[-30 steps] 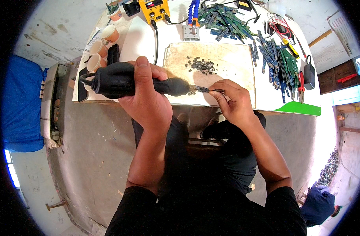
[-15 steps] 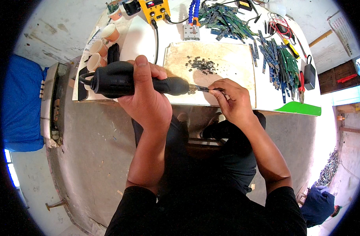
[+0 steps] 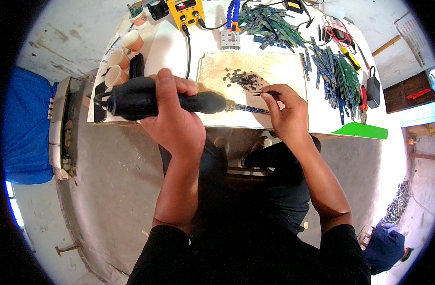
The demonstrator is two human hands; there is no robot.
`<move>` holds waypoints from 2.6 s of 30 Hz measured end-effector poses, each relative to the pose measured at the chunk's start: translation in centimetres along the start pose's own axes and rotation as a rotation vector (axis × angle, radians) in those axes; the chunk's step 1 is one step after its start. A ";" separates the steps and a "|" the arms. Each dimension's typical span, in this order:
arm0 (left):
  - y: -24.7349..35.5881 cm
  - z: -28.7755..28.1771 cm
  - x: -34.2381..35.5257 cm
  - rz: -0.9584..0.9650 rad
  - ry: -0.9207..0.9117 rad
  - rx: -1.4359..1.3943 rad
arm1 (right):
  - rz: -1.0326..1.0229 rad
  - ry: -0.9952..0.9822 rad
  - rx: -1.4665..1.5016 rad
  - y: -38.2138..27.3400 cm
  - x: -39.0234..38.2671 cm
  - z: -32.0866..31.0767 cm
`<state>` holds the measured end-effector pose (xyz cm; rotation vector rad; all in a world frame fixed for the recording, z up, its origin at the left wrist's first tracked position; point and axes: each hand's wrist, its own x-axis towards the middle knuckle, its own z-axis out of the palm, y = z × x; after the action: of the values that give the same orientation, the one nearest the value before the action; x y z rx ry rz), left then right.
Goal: The person uses a rotary tool to scrape and remove components from small green circuit board strips held with tweezers. The person works over a wooden board, creating a pile of black debris from the removed parts. The person handles multiple circuit board strips sequentially, scraping them with the tool and placing the processed pieces aside.
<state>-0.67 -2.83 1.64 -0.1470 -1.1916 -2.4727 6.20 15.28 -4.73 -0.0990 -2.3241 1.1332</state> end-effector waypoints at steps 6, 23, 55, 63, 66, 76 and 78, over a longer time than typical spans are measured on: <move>-0.4 0.1 -0.2 -0.004 -0.044 0.035 | -0.006 -0.140 0.066 0.4 -0.8 -0.2; -0.5 -0.2 -0.1 0.022 -0.056 0.020 | -0.092 -0.238 -0.031 -0.7 1.1 0.1; -0.6 -0.1 -0.3 -0.009 -0.043 -0.008 | -0.030 -0.048 -0.064 -1.1 1.4 0.2; -0.9 -0.1 -1.0 -0.058 -0.060 0.068 | 0.043 -0.145 -0.001 -0.4 0.0 -1.2; -0.9 0.1 -1.1 -0.052 -0.078 0.059 | 0.068 -0.179 0.003 -0.3 -0.4 -1.6; -1.0 0.2 -1.3 -0.058 -0.080 0.083 | 0.028 -0.193 0.048 0.1 -0.5 -1.7; -1.0 0.1 -1.2 -0.059 -0.083 0.073 | 0.028 -0.192 0.062 0.2 -0.5 -1.6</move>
<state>0.04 -1.79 0.65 -0.1989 -1.3374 -2.4911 7.39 16.35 -4.33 0.0006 -2.4584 1.2779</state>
